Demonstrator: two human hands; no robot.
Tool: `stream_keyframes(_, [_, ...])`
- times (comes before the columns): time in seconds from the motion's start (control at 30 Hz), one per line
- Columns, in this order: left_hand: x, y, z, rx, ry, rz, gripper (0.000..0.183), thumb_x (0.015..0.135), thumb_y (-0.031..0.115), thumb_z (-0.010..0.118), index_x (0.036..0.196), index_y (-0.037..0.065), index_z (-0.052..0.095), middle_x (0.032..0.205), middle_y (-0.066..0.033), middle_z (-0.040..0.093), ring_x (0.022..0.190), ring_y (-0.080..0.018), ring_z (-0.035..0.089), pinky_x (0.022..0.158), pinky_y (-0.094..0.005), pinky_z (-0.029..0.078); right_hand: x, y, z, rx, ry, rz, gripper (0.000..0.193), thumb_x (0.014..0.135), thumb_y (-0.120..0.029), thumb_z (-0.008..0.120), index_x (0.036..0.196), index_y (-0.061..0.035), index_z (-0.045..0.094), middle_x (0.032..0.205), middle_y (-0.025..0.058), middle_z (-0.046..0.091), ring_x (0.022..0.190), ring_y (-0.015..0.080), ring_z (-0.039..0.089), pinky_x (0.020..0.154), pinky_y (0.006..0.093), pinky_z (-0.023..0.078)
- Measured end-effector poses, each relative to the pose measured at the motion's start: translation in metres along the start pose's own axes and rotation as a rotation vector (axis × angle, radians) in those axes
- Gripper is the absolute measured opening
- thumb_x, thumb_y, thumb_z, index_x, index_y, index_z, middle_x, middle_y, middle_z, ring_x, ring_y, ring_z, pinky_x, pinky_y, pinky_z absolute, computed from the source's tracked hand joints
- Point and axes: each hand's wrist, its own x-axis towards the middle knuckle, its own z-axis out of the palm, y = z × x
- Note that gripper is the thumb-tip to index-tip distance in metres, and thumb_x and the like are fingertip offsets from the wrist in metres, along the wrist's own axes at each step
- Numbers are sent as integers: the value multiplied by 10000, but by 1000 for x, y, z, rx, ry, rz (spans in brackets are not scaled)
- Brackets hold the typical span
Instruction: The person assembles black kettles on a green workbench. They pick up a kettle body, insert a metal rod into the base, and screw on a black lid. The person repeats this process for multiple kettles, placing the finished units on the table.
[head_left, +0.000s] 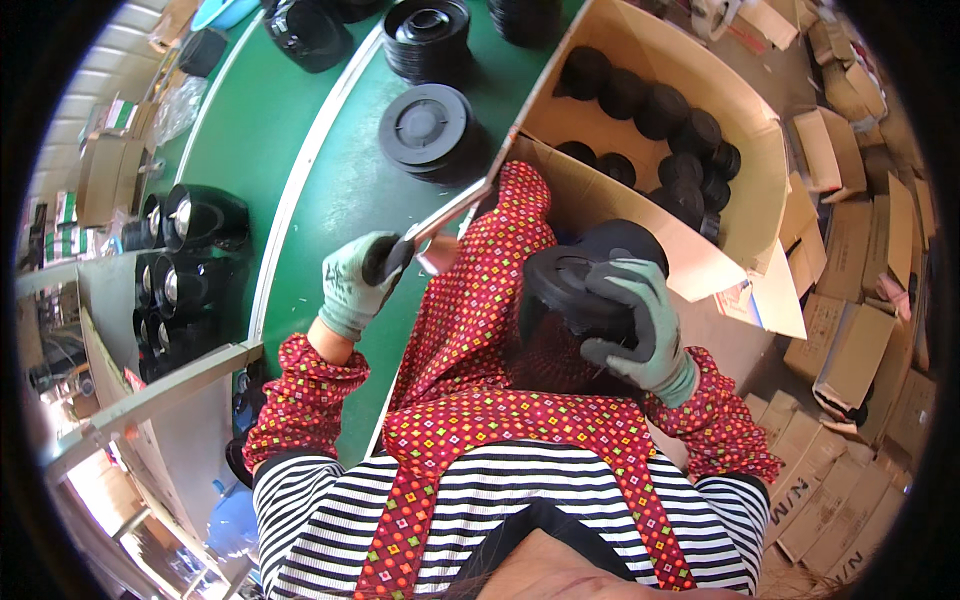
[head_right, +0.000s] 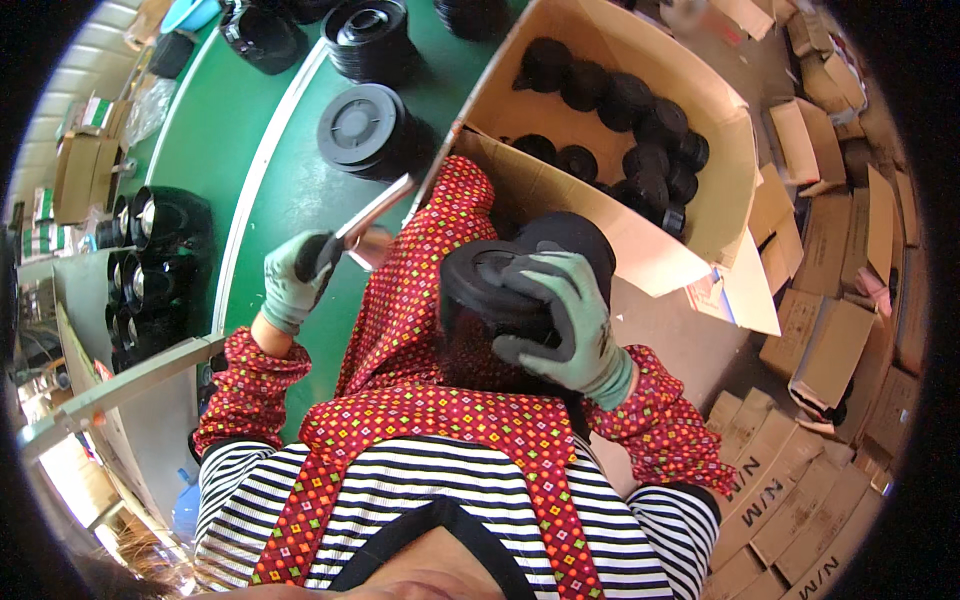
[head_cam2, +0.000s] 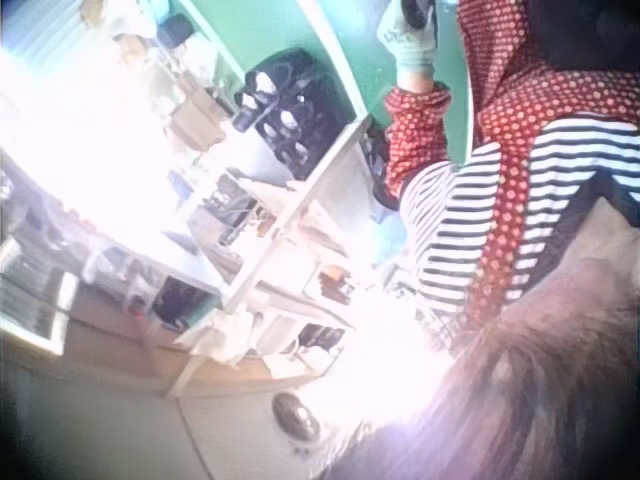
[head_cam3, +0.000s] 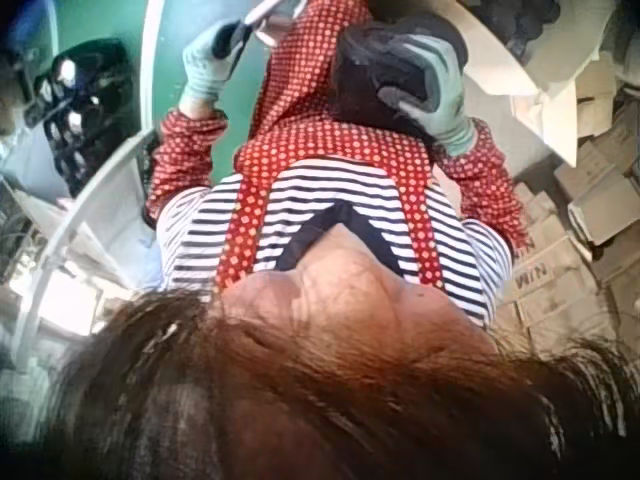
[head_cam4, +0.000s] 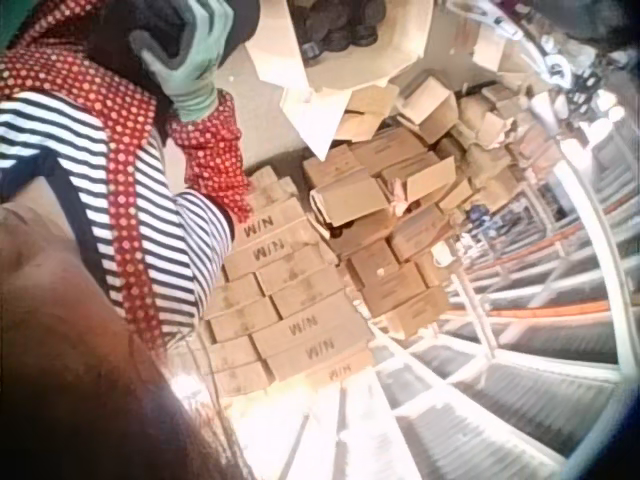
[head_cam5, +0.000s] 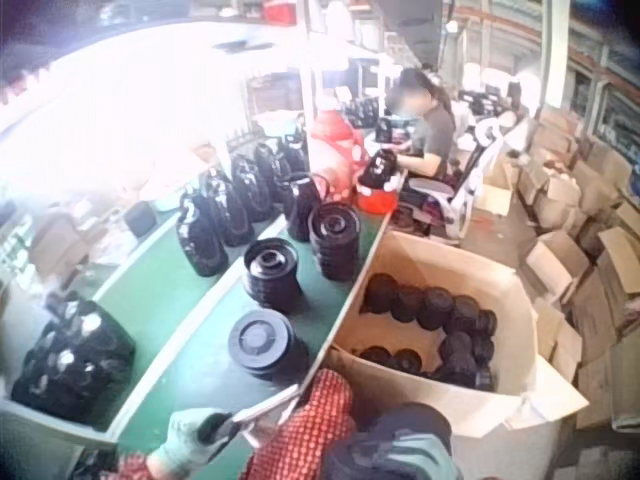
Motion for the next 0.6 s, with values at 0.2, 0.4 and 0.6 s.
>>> stream_keyframes(0.2, [-106, -107, 26, 234, -112, -249, 564, 741, 275, 888, 1243, 134, 675, 1171, -117, 714, 1066, -344, 690, 890, -446, 560, 30, -13, 22, 239, 271, 82, 463, 822, -195, 808, 1211, 21, 678, 1162, 146, 629, 1153, 334, 613, 1035, 419, 479])
stream_keyframes(0.4, [-73, 16, -33, -351, 111, 68, 1070, 683, 365, 970, 1557, 48, 441, 1612, -275, 371, 1517, -437, 364, 1236, -513, 327, 91, -26, 10, 481, 467, 327, 351, 1111, -314, 556, 1170, 6, 689, 1056, 57, 709, 949, 179, 667, 899, 310, 530])
stream_keyframes(0.6, [-84, 35, -91, -966, 226, -181, 657, 987, 268, 744, 1502, -38, 474, 1524, -173, 545, 1382, -276, 556, 1165, -411, 421, 162, -56, 93, 1058, 93, 237, 506, 1156, -373, 422, 1451, 18, 550, 1390, 136, 632, 1268, 227, 606, 1123, 395, 466])
